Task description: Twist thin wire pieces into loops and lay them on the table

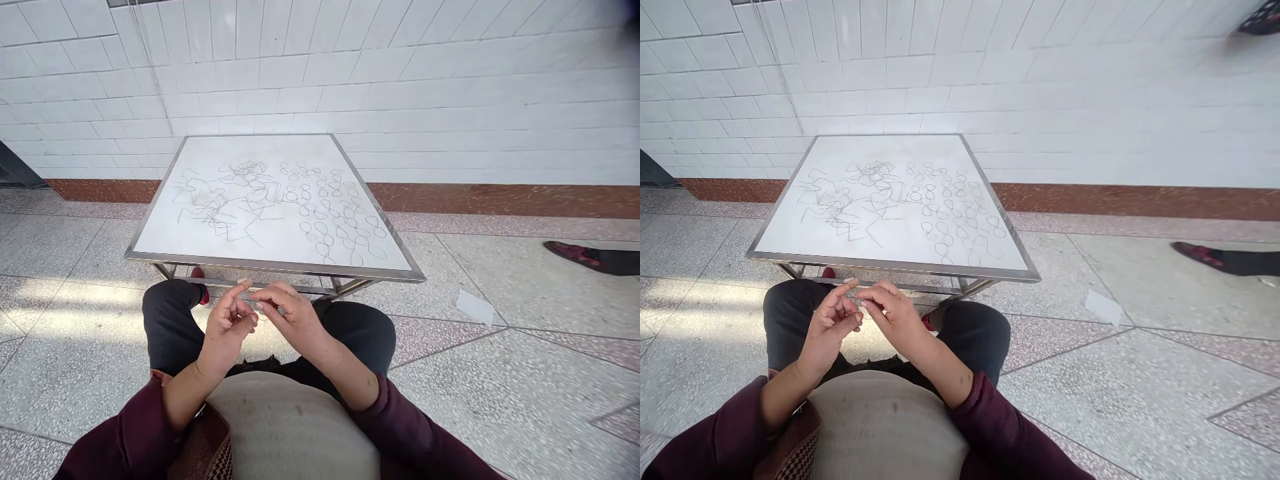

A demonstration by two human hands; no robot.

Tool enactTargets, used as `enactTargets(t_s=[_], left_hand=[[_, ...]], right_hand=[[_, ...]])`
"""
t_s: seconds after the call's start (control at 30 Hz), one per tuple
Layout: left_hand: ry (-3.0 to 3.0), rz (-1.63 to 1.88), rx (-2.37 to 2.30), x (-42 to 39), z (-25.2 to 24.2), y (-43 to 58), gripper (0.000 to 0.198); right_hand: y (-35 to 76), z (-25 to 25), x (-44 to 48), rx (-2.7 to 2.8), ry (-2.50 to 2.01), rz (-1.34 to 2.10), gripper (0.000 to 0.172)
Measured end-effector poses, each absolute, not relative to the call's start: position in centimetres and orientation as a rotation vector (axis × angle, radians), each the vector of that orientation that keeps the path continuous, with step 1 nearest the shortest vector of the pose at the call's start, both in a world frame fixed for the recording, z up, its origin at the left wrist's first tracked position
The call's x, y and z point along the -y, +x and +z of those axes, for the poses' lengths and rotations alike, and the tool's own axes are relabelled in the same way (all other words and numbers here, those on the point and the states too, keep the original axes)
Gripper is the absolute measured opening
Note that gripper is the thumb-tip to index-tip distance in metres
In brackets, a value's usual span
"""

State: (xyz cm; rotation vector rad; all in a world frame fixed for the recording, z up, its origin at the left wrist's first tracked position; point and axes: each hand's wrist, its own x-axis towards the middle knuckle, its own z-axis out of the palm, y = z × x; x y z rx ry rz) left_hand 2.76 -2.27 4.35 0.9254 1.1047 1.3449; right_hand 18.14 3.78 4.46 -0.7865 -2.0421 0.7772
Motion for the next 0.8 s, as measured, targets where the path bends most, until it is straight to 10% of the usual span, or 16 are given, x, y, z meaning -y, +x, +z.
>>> enactTargets(t_s=[0.8], left_hand=[[0.931, 1.246, -1.025, 2.4, 4.7, 2.4, 0.05]], right_hand=[[19.2, 5.1, -3.3, 2.176, -0.759, 0.773, 0.022]])
